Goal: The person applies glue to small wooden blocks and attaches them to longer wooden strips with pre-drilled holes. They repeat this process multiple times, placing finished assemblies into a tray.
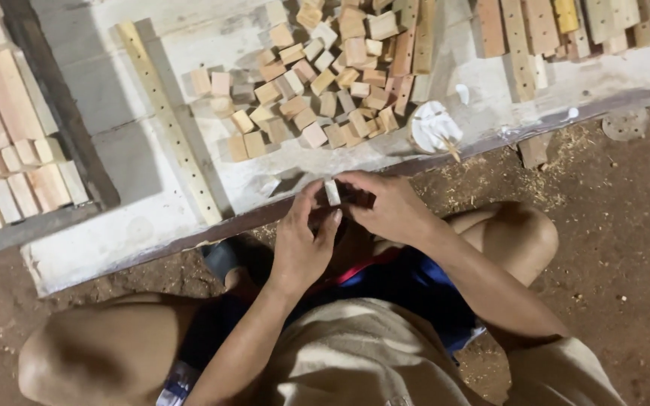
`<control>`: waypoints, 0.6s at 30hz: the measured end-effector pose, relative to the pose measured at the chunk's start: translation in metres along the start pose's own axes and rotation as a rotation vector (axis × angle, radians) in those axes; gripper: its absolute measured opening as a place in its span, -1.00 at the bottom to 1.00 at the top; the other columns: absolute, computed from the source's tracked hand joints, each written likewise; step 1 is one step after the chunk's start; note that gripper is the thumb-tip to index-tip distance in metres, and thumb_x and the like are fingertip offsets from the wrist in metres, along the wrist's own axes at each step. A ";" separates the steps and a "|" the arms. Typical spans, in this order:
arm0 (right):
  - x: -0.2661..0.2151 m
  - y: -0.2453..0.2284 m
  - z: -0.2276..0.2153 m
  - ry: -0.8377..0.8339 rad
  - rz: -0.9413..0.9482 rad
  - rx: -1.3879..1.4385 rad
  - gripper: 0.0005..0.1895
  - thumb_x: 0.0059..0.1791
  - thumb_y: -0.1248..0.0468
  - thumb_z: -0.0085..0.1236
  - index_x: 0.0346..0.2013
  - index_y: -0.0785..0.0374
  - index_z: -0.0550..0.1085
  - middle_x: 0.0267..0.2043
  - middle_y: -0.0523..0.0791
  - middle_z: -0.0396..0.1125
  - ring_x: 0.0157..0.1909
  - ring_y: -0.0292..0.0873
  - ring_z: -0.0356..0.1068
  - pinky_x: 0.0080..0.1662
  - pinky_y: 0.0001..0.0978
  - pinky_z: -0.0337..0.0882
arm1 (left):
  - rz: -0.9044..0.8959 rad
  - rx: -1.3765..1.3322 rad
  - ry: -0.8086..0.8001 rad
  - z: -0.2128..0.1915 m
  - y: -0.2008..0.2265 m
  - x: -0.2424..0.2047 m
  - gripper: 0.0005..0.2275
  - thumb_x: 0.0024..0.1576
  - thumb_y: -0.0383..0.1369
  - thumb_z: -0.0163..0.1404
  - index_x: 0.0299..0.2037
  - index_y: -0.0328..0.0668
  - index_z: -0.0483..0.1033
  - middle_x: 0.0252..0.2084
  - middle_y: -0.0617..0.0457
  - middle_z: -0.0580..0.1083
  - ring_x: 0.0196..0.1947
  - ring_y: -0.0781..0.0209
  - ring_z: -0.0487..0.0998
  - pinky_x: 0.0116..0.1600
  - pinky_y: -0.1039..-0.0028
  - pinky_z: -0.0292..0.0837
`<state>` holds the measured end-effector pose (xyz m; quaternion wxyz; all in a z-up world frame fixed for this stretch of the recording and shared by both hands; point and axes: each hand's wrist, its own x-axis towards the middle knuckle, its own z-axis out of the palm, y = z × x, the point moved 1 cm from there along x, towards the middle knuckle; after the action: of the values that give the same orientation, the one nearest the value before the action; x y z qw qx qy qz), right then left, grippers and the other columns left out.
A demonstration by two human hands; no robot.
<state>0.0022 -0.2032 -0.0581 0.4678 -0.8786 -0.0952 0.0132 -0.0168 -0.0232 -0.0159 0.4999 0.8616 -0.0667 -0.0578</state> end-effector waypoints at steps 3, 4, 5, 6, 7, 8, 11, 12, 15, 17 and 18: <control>0.014 0.006 0.011 0.043 -0.029 -0.040 -0.51 -0.22 0.28 0.42 0.01 -0.01 0.60 -0.37 -0.06 0.53 -0.25 -0.03 0.57 -0.18 -0.20 0.57 | -0.104 -0.028 0.114 0.006 -0.021 -0.011 -0.56 0.16 -0.39 0.08 0.23 -0.22 0.27 -0.20 -0.14 0.59 -0.40 -0.09 0.59 -0.27 0.22 0.57; 0.019 0.008 0.016 0.033 -0.039 -0.035 -0.51 -0.22 0.28 0.42 0.01 -0.01 0.60 -0.37 -0.06 0.53 -0.25 -0.03 0.57 -0.18 -0.20 0.57 | -0.110 -0.024 0.127 0.004 -0.019 -0.011 -0.56 0.16 -0.39 0.08 0.23 -0.22 0.27 -0.20 -0.14 0.59 -0.40 -0.09 0.59 -0.27 0.22 0.57; 0.024 0.010 0.022 0.049 -0.034 -0.055 -0.51 -0.22 0.29 0.42 0.02 0.00 0.59 -0.38 -0.08 0.53 -0.24 -0.04 0.56 -0.18 -0.22 0.56 | -0.106 -0.016 0.132 0.002 -0.018 -0.012 -0.58 0.14 -0.38 0.08 0.20 -0.19 0.30 -0.22 -0.09 0.60 -0.42 -0.07 0.59 -0.30 0.24 0.56; 0.028 0.011 0.027 0.065 -0.028 -0.075 -0.50 -0.21 0.29 0.42 0.02 0.00 0.59 -0.39 -0.10 0.52 -0.24 -0.05 0.55 -0.17 -0.24 0.56 | -0.101 -0.008 0.137 0.000 -0.016 -0.014 -0.60 0.13 -0.37 0.09 0.17 -0.16 0.32 -0.24 -0.04 0.60 -0.44 -0.05 0.60 -0.33 0.26 0.56; 0.030 0.008 0.030 0.060 -0.039 -0.071 -0.50 -0.21 0.29 0.42 0.02 0.00 0.59 -0.39 -0.10 0.52 -0.24 -0.05 0.55 -0.17 -0.24 0.56 | -0.103 -0.004 0.149 -0.002 -0.015 -0.015 -0.60 0.13 -0.37 0.09 0.17 -0.16 0.32 -0.24 -0.04 0.60 -0.44 -0.05 0.60 -0.33 0.26 0.56; 0.032 0.006 0.032 0.025 -0.022 -0.115 -0.51 -0.18 0.19 0.41 0.05 -0.04 0.57 -0.36 -0.11 0.52 -0.21 -0.05 0.55 -0.13 -0.21 0.55 | -0.079 0.017 0.166 -0.004 -0.014 -0.017 -0.64 0.13 -0.39 0.09 0.14 -0.14 0.36 -0.26 0.00 0.61 -0.47 0.00 0.59 -0.37 0.32 0.55; 0.038 0.000 0.032 -0.032 0.018 -0.175 -0.50 -0.15 0.07 0.42 0.08 -0.10 0.55 -0.34 -0.12 0.53 -0.19 -0.05 0.54 -0.09 -0.17 0.54 | -0.044 0.100 0.257 -0.018 -0.010 -0.017 -0.71 0.13 -0.38 0.10 0.06 -0.06 0.45 -0.28 0.03 0.62 -0.54 0.06 0.57 -0.45 0.38 0.53; 0.039 -0.001 0.031 -0.054 0.058 -0.194 -0.48 -0.16 0.06 0.42 0.09 -0.12 0.55 -0.34 -0.12 0.52 -0.20 -0.04 0.54 -0.09 -0.16 0.54 | -0.037 0.158 0.314 -0.024 -0.009 -0.018 -0.76 0.13 -0.35 0.10 0.01 -0.01 0.51 -0.27 0.03 0.64 -0.58 0.06 0.56 -0.48 0.38 0.52; 0.040 -0.006 0.031 -0.016 0.056 -0.221 -0.48 -0.17 0.09 0.46 0.08 -0.06 0.56 -0.26 -0.10 0.55 -0.21 0.00 0.54 -0.10 -0.15 0.52 | 0.039 0.327 0.507 -0.046 -0.017 -0.005 -0.77 0.10 -0.39 0.13 -0.03 -0.06 0.54 -0.30 -0.04 0.59 -0.37 -0.09 0.62 -0.31 0.26 0.54; 0.036 -0.010 0.030 -0.033 0.125 -0.187 -0.46 -0.20 0.12 0.45 0.08 -0.07 0.56 -0.27 -0.10 0.54 -0.23 -0.04 0.53 -0.11 -0.19 0.52 | -0.027 0.445 0.543 -0.070 -0.028 0.008 -0.74 0.14 -0.36 0.13 0.02 -0.15 0.50 -0.28 -0.07 0.56 -0.33 -0.05 0.61 -0.23 0.28 0.54; 0.033 -0.011 0.029 -0.049 0.202 -0.151 -0.43 -0.22 0.15 0.44 0.08 -0.07 0.55 -0.29 -0.10 0.53 -0.25 -0.09 0.52 -0.11 -0.23 0.52 | -0.095 0.562 0.569 -0.081 -0.034 0.015 -0.71 0.18 -0.34 0.12 0.07 -0.25 0.46 -0.26 -0.10 0.53 -0.30 -0.02 0.59 -0.16 0.31 0.55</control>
<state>0.0300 -0.1678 -0.0629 0.3939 -0.9159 -0.0182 0.0743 0.0131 0.0603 -0.0056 0.2399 0.9485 0.1010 0.1804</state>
